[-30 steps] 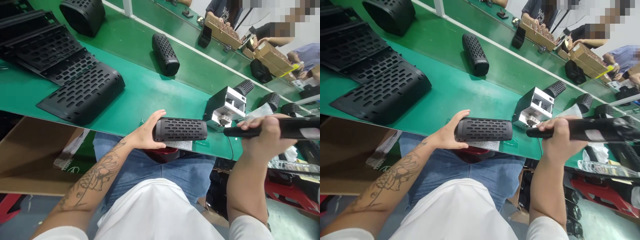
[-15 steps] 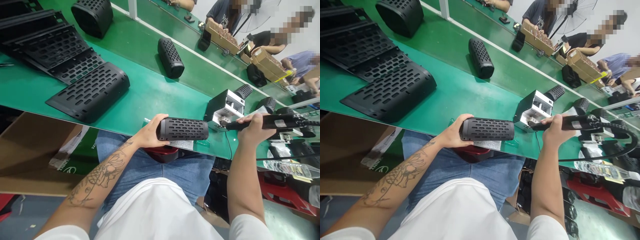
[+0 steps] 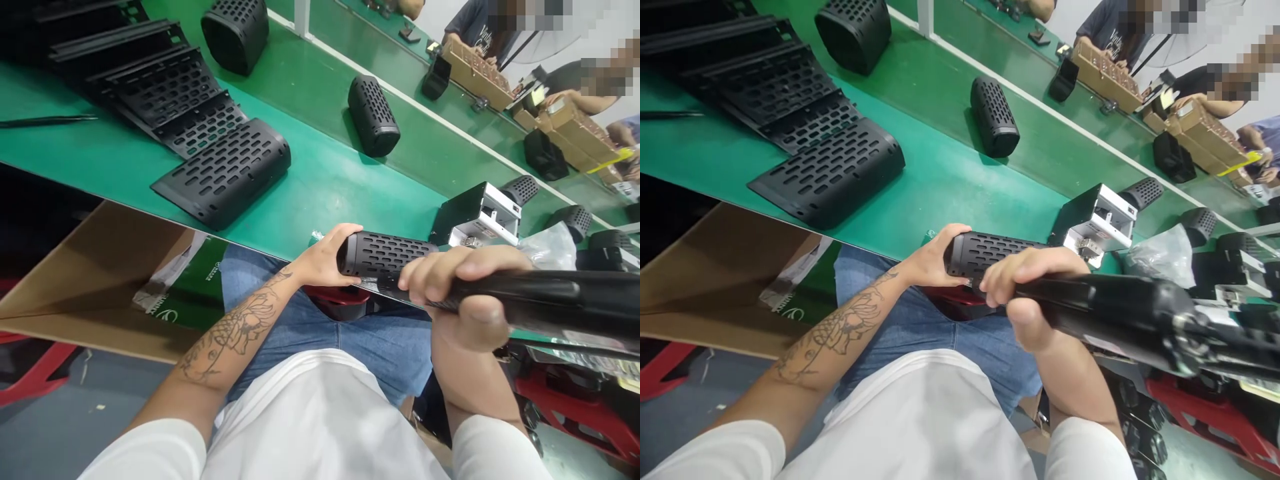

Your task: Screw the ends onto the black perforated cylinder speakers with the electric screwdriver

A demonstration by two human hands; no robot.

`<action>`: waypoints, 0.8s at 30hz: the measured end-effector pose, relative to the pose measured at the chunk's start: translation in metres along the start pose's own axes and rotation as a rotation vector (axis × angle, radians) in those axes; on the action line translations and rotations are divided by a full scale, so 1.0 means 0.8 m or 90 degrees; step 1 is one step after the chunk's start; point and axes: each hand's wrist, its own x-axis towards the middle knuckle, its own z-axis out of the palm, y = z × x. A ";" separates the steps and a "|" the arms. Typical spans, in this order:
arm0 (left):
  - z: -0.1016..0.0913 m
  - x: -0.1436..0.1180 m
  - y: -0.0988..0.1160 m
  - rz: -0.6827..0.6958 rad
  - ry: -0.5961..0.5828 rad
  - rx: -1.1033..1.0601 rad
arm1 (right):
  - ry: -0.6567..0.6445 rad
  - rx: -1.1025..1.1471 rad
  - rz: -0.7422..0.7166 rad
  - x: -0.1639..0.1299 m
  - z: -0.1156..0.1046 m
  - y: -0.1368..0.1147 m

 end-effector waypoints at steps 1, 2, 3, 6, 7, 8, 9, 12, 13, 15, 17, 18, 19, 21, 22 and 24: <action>0.001 0.000 0.001 -0.004 0.004 -0.001 | -0.010 0.001 -0.002 0.002 0.007 0.009; 0.003 0.000 0.002 -0.010 0.006 -0.002 | -0.016 -0.002 -0.005 0.005 0.012 0.017; 0.004 0.001 0.003 -0.016 0.007 -0.004 | -0.019 -0.009 -0.006 0.007 0.014 0.024; 0.007 0.002 0.005 -0.020 0.012 -0.013 | -0.025 -0.028 0.002 0.012 0.013 0.041; 0.007 0.002 0.005 -0.018 0.015 -0.014 | -0.029 -0.032 0.011 0.013 0.012 0.044; 0.008 0.002 0.005 -0.014 0.018 -0.014 | -0.033 -0.034 0.020 0.013 0.012 0.047; 0.008 0.003 0.006 -0.011 0.020 -0.012 | -0.038 -0.032 0.027 0.013 0.011 0.048; 0.009 0.004 0.006 -0.010 0.021 0.000 | -0.061 -0.013 0.046 0.012 0.009 0.049; 0.009 0.005 0.005 -0.010 0.021 0.002 | -0.070 -0.004 0.050 0.012 0.009 0.049; 0.009 0.005 0.005 -0.009 0.022 0.004 | -0.088 0.011 0.062 0.012 0.008 0.048; 0.010 0.005 0.005 -0.009 0.024 0.005 | -0.096 0.018 0.073 0.012 0.008 0.049; 0.010 0.005 0.005 -0.012 0.024 0.006 | -0.098 0.020 0.077 0.011 0.008 0.049; 0.011 0.005 0.005 -0.018 0.023 0.006 | -0.100 0.021 0.081 0.011 0.008 0.049; 0.012 0.006 0.004 -0.030 0.019 0.006 | -0.103 0.018 0.084 0.009 0.006 0.050; 0.012 0.006 0.004 -0.033 0.018 0.006 | -0.105 0.013 0.087 0.007 0.005 0.051; 0.013 0.007 0.003 -0.035 0.016 0.005 | -0.112 -0.010 0.098 0.003 0.001 0.054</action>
